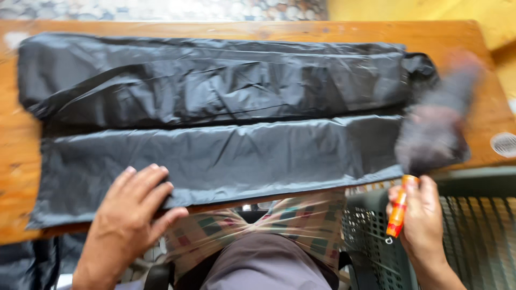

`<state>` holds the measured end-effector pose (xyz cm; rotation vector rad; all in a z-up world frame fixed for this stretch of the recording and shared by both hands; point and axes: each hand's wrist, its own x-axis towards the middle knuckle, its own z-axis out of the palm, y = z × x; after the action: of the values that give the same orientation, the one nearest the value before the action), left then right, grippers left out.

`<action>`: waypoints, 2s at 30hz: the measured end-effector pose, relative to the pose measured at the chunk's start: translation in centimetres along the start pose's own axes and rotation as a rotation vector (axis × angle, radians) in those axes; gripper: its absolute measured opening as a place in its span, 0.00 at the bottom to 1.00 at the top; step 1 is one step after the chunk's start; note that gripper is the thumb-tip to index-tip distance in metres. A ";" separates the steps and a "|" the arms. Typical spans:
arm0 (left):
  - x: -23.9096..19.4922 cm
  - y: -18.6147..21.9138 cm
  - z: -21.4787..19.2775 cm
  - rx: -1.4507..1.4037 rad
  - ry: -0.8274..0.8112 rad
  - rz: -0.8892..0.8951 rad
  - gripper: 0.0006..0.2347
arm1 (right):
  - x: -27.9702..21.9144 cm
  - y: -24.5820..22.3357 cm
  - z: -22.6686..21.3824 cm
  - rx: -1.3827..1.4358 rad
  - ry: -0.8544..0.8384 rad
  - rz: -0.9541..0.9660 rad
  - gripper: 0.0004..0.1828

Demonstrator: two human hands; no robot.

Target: The person folds a large black plastic sheet on a wooden table, using a brush to smooth the surface and pressing the folds with both hands. The folded sheet is then placed into a small black bag and secured with a blue elastic band.

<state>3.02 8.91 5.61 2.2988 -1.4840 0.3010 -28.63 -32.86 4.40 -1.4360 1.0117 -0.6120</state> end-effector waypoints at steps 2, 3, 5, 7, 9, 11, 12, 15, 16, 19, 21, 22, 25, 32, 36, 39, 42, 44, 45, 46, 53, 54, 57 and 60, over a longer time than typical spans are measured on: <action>-1.7 -1.7 -0.9 0.117 0.050 -0.130 0.20 | -1.0 -0.2 2.5 -0.050 -0.020 -0.016 0.10; -2.4 -2.6 -1.4 0.216 0.101 -0.227 0.21 | -1.6 -0.3 3.6 -0.098 -0.004 -0.035 0.10; -4.7 -4.5 -0.9 0.272 0.166 -0.354 0.18 | -2.8 2.6 4.5 -0.231 -0.255 -0.076 0.06; -6.0 -6.1 -0.7 0.328 0.228 -0.467 0.16 | -4.5 3.2 7.1 -0.357 -0.495 -0.116 0.10; -6.5 -7.3 -0.3 0.136 0.341 -0.443 0.15 | -6.3 1.5 11.0 -0.488 -0.794 -0.004 0.36; -6.4 -7.2 -0.1 0.128 0.379 -0.448 0.16 | -7.6 0.3 15.2 -0.487 -0.796 -0.032 0.36; -6.4 -7.0 0.2 0.105 0.413 -0.451 0.17 | -8.4 -0.4 17.0 -0.494 -0.788 -0.052 0.36; -6.5 -6.9 0.5 0.057 0.481 -0.511 0.15 | -10.9 -0.4 22.5 -0.486 -0.946 0.031 0.37; -6.6 -6.8 0.4 0.063 0.484 -0.516 0.15 | -11.1 -1.5 23.9 -0.486 -0.953 0.027 0.37; -6.6 -6.5 -0.1 0.006 0.501 -0.517 0.15 | -11.7 -2.7 27.2 -0.514 -1.212 -0.182 0.32; -6.6 -6.1 -0.4 -0.056 0.550 -0.490 0.12 | -11.8 -1.0 28.1 -0.358 -1.031 -0.237 0.29; -6.7 -5.8 -0.7 -0.057 0.549 -0.494 0.12 | -12.0 -1.0 28.6 -0.360 -1.034 -0.234 0.29; -6.9 -5.7 -1.6 -0.159 0.490 -0.456 0.07 | -12.2 -2.8 29.3 -0.376 -0.987 -0.112 0.33; -8.8 -6.2 -3.4 -0.237 0.117 -0.345 0.20 | -9.6 -4.1 25.3 -0.224 -1.144 -0.243 0.30; -8.7 -6.3 -3.9 -0.019 0.067 -0.305 0.12 | -6.4 -2.7 22.0 -0.075 -0.997 -0.280 0.30; -7.6 -7.0 -5.2 0.002 0.082 -0.222 0.13 | -5.3 -3.4 19.4 -0.030 -0.919 -0.313 0.30; -6.1 -7.7 -6.0 0.071 0.133 -0.227 0.11 | -4.7 -7.2 18.8 -0.005 -0.839 -0.413 0.30; -4.0 -9.1 -6.3 0.083 0.161 -0.212 0.08 | -4.4 -9.6 18.3 -0.042 -0.750 -0.467 0.27; -3.0 -9.8 -6.5 0.100 0.190 -0.204 0.06 | -4.3 -10.7 18.1 -0.078 -0.667 -0.520 0.25; -1.9 -10.8 -6.4 0.099 0.192 -0.203 0.06 | -4.1 -11.1 18.0 -0.079 -0.667 -0.523 0.25; 4.8 -19.0 -4.1 0.230 0.222 -0.359 0.09 | -3.7 -11.5 16.5 -0.187 -0.610 -0.586 0.30; 5.5 -20.2 -3.5 0.188 0.229 -0.413 0.10 | -3.7 -11.2 16.2 -0.230 -0.644 -0.564 0.30; 5.2 -26.1 0.6 0.213 0.351 -0.353 0.11 | -3.4 -10.2 14.8 -0.371 -0.686 -0.541 0.34; 5.1 -29.3 3.2 0.106 0.406 -0.321 0.11 | -3.1 -9.1 13.5 -0.466 -0.609 -0.418 0.33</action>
<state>31.70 14.03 -1.32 2.3313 -0.9074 0.7152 -16.64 -24.24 11.84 -2.1049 0.3737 -0.1925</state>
